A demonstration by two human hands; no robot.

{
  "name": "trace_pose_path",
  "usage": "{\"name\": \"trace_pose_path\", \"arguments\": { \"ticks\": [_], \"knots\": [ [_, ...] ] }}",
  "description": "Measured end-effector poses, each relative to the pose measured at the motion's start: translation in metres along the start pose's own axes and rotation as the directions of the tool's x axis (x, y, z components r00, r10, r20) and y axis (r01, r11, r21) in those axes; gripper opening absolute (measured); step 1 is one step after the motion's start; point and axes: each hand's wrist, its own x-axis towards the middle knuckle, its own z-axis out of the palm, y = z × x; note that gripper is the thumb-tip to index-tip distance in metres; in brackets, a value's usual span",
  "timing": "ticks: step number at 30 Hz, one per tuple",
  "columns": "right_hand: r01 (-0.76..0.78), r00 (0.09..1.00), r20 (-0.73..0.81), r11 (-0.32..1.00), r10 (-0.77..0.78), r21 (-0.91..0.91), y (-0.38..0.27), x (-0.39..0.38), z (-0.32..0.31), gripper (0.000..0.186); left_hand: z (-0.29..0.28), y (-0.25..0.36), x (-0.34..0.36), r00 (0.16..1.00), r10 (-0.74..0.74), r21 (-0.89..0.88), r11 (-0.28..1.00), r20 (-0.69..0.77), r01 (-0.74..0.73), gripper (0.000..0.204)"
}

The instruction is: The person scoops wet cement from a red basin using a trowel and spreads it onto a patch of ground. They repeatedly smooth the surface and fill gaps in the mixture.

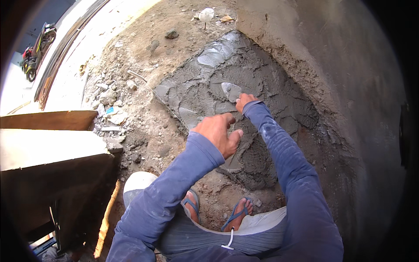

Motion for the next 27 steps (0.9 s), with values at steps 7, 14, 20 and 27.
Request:
{"name": "trace_pose_path", "arguments": {
  "ticks": [7, 14, 20, 27],
  "knots": [
    [-0.529, 0.805, 0.442, 0.142, 0.394, 0.837, 0.026, -0.068, 0.025, 0.040, -0.049, -0.056, 0.054, 0.755, -0.105, -0.170, 0.985, -0.647, -0.009, 0.037],
    [-0.566, 0.808, 0.410, 0.366, 0.424, 0.739, 0.040, -0.078, -0.001, 0.039, -0.037, -0.061, 0.072, 0.754, -0.110, -0.256, 0.963, -0.647, -0.079, 0.040],
    [-0.606, 0.788, 0.590, 0.386, 0.173, 0.696, 0.030, -0.079, 0.001, 0.040, -0.028, -0.076, 0.100, 0.784, -0.162, -0.494, 0.846, -0.599, -0.203, 0.043],
    [-0.620, 0.755, 0.443, 0.308, 0.484, 0.721, 0.129, -0.077, -0.017, 0.042, -0.029, -0.057, 0.097, 0.843, -0.204, -0.639, 0.743, -0.497, -0.197, 0.052]
  ]
}}
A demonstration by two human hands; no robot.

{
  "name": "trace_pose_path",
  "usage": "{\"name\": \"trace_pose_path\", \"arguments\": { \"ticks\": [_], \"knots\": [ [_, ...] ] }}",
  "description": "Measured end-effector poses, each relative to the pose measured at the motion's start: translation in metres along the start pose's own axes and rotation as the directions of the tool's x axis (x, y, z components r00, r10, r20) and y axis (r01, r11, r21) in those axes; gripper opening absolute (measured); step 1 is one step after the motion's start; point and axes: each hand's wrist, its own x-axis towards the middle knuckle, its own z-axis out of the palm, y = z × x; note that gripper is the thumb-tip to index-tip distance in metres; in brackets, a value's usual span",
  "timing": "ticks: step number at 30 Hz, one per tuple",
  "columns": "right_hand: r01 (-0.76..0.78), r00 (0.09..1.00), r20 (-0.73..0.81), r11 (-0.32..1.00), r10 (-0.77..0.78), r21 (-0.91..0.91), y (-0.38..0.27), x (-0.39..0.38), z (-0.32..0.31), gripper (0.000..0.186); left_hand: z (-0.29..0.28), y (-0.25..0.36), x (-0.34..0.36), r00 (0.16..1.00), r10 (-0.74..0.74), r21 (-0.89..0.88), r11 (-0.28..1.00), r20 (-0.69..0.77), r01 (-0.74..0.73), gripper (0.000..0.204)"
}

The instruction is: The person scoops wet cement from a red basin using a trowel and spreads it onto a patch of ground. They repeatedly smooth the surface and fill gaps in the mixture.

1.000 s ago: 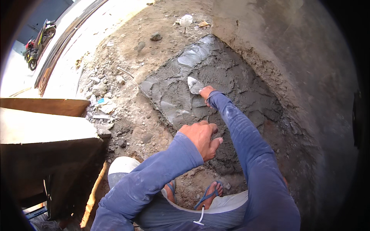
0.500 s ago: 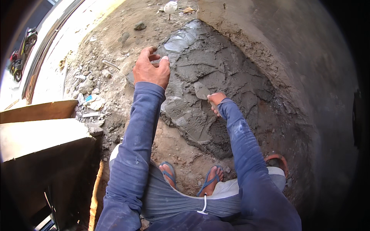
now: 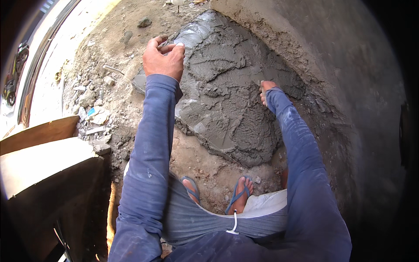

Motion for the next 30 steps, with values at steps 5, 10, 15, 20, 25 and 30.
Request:
{"name": "trace_pose_path", "arguments": {
  "ticks": [5, 10, 15, 20, 25, 30],
  "knots": [
    [-0.079, 0.950, 0.296, 0.994, 0.099, -0.077, 0.045, -0.051, 0.017, 0.037, -0.009, 0.009, 0.000, 0.998, -0.050, -0.029, 0.998, -0.026, 0.050, 0.053],
    [-0.037, 0.953, 0.302, 0.999, 0.025, 0.032, 0.034, -0.042, -0.013, 0.036, -0.001, 0.015, -0.004, 0.999, -0.047, -0.017, 0.999, 0.006, 0.048, 0.055],
    [-0.021, 0.967, 0.256, 1.000, 0.017, 0.013, 0.057, -0.053, 0.058, 0.035, 0.006, 0.021, -0.011, 0.999, -0.021, -0.094, 0.995, -0.033, 0.018, 0.052],
    [0.277, 0.949, 0.297, 0.732, -0.106, -0.623, 0.042, -0.102, 0.053, 0.044, 0.002, 0.027, -0.012, 0.999, -0.039, -0.017, 0.999, 0.004, 0.039, 0.054],
    [0.170, 0.985, 0.082, 0.873, -0.149, -0.458, 0.023, -0.053, 0.035, 0.047, 0.013, 0.023, -0.015, 0.999, -0.038, -0.022, 0.999, 0.030, 0.038, 0.053],
    [0.078, 0.995, 0.097, 0.619, -0.003, -0.782, 0.006, -0.053, 0.027, 0.042, 0.007, 0.027, -0.018, 1.000, -0.028, -0.032, 0.999, 0.011, 0.028, 0.052]
  ]
}}
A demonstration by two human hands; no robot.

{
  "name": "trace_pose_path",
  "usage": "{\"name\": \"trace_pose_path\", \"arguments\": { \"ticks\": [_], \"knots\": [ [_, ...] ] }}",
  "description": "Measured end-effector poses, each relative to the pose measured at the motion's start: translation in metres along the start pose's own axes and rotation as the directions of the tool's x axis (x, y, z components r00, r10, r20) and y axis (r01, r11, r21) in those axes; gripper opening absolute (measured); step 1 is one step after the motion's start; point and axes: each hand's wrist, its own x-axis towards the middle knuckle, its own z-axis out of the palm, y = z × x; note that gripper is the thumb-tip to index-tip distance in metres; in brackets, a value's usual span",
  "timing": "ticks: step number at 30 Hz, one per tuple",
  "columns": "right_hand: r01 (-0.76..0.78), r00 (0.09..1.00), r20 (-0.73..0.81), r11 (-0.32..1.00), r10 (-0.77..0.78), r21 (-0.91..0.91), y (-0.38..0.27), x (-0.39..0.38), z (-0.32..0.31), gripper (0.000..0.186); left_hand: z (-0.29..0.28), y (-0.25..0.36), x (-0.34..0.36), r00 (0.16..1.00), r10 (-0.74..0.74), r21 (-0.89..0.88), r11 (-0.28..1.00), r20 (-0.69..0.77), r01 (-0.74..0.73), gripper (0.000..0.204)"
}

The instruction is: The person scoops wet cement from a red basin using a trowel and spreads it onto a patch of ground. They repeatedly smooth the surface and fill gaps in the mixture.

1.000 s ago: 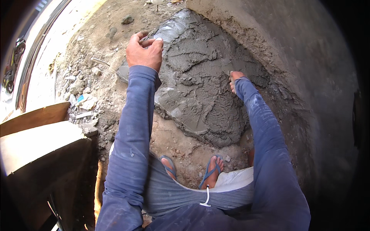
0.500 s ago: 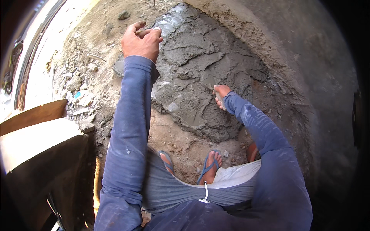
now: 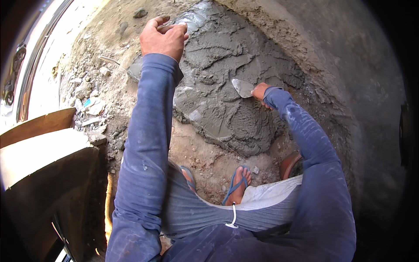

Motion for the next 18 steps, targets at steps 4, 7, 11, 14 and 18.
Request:
{"name": "trace_pose_path", "arguments": {
  "ticks": [4, 7, 11, 14, 18],
  "knots": [
    [0.305, 0.942, 0.012, 0.838, -0.336, -0.452, 0.018, 0.020, -0.021, 0.043, -0.002, -0.003, 0.002, 1.000, 0.002, 0.022, 1.000, 0.020, -0.002, 0.051],
    [0.085, 0.996, 0.011, 0.985, -0.084, -0.151, 0.000, 0.000, -0.014, 0.044, 0.001, -0.008, 0.004, 1.000, -0.003, -0.026, 1.000, -0.011, 0.003, 0.054],
    [0.014, 0.999, -0.034, 0.981, -0.021, -0.194, 0.015, 0.004, -0.013, 0.043, 0.003, -0.006, 0.003, 1.000, -0.010, -0.044, 0.999, 0.011, 0.010, 0.054],
    [0.190, 0.973, 0.006, 0.779, -0.232, -0.598, 0.010, -0.006, -0.027, 0.041, -0.003, -0.007, 0.005, 1.000, -0.005, -0.066, 0.998, 0.000, 0.005, 0.054],
    [0.138, 0.985, -0.042, 0.907, -0.169, -0.398, -0.001, -0.020, -0.030, 0.041, -0.001, -0.012, 0.008, 1.000, -0.004, -0.006, 1.000, 0.013, 0.005, 0.054]
  ]
}}
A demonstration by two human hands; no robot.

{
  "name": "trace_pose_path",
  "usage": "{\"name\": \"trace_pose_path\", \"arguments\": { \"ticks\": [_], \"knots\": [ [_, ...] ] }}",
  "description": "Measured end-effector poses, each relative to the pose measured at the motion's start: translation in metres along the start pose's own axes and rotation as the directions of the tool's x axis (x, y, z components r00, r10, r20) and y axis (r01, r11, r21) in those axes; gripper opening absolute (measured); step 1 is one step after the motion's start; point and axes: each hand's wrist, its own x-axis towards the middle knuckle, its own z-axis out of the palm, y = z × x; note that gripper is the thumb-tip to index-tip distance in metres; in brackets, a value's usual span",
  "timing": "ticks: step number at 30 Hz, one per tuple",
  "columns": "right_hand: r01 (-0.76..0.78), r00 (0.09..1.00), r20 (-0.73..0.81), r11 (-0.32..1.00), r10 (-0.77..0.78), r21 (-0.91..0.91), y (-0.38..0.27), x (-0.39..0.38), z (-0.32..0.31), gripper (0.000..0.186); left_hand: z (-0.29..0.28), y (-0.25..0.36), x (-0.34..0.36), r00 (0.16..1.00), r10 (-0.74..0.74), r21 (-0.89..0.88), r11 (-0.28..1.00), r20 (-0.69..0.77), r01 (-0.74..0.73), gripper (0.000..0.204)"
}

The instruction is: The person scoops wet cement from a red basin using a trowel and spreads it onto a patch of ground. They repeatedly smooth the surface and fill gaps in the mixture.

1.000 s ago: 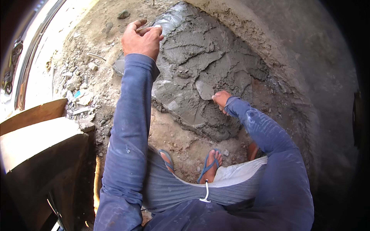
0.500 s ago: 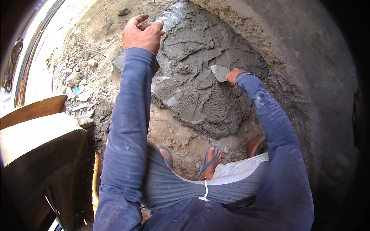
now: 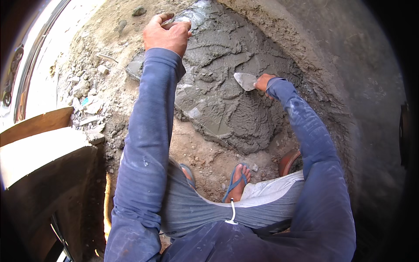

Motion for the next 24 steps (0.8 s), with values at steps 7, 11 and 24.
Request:
{"name": "trace_pose_path", "arguments": {
  "ticks": [7, 11, 24],
  "knots": [
    [-0.029, 0.997, -0.072, 0.972, 0.012, -0.235, 0.025, 0.038, 0.025, 0.047, -0.001, 0.006, -0.004, 1.000, -0.003, -0.018, 1.000, 0.011, 0.003, 0.052],
    [0.116, 0.986, -0.103, 0.983, -0.131, -0.141, 0.012, 0.020, 0.017, 0.048, -0.007, 0.004, 0.001, 0.999, 0.002, 0.092, 0.996, 0.036, -0.005, 0.050],
    [0.114, 0.986, -0.128, 0.992, -0.108, 0.046, 0.008, -0.005, -0.003, 0.044, -0.008, 0.007, -0.004, 0.999, -0.003, 0.085, 0.996, 0.033, 0.000, 0.048]
  ]
}}
